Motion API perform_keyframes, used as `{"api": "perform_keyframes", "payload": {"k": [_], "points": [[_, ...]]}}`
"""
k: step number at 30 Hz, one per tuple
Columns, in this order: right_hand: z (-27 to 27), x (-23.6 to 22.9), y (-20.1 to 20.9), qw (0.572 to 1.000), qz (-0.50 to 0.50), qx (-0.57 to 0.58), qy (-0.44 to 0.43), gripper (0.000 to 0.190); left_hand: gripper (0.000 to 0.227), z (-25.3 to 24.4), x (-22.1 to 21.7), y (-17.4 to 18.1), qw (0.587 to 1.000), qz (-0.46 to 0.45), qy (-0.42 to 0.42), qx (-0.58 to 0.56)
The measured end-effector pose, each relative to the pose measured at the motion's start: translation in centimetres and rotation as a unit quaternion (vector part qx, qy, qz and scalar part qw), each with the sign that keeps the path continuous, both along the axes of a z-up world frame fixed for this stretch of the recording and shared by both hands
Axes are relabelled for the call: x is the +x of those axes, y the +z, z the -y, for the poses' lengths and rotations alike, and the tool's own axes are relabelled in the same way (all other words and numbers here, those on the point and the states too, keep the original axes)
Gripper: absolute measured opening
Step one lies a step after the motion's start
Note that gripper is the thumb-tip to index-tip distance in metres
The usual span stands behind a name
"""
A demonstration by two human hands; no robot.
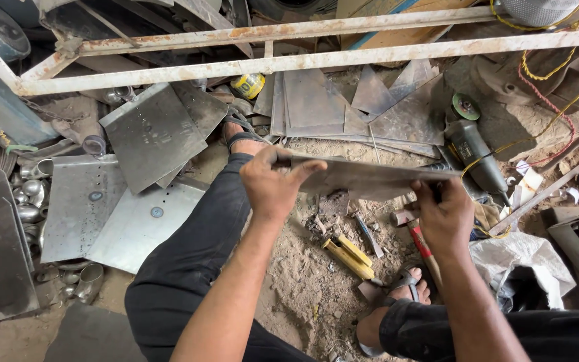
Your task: The person holds a metal sheet while a partner welds a metal tube fitting onto it. The partner then chips the weld with a hand tool, measures the component with a measuring tape, and handles the metal assembly by hand.
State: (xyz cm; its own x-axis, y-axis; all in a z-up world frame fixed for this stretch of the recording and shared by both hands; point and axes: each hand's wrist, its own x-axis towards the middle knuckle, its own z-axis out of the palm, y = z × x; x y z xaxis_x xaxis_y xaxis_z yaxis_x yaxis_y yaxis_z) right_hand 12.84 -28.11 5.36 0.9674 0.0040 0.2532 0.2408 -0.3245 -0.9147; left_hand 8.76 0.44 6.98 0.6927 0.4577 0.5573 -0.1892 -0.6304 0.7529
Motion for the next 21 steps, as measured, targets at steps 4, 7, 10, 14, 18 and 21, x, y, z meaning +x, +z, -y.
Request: {"api": "perform_keyframes", "payload": {"k": [4,7,10,14,18,21], "points": [[-0.7,2.0,3.9,0.98,0.029,-0.192,-0.031,0.021,0.061,-0.7,1.1,2.0,0.997,-0.082,0.003,-0.012],[-0.6,4.5,7.8,0.972,-0.042,-0.233,0.005,0.028,0.061,-1.4,1.1,2.6,0.994,-0.001,0.063,0.093],[0.8,8.5,9.0,0.901,0.05,-0.429,0.037,0.024,0.065,-1.5,0.6,4.3,0.994,-0.08,0.066,0.018],[-0.8,9.9,13.2,0.83,0.004,-0.553,0.074,0.036,0.068,-2.0,1.8,4.4,0.986,-0.134,0.083,-0.049],[-0.8,13.9,11.9,0.84,0.174,-0.505,0.095,0.032,0.067,-3.0,3.6,4.0,0.991,-0.066,0.115,-0.004],[-2.1,15.4,12.1,0.883,0.169,-0.422,0.114,0.031,0.064,-3.9,4.3,4.5,0.99,-0.091,0.096,-0.041]]}}
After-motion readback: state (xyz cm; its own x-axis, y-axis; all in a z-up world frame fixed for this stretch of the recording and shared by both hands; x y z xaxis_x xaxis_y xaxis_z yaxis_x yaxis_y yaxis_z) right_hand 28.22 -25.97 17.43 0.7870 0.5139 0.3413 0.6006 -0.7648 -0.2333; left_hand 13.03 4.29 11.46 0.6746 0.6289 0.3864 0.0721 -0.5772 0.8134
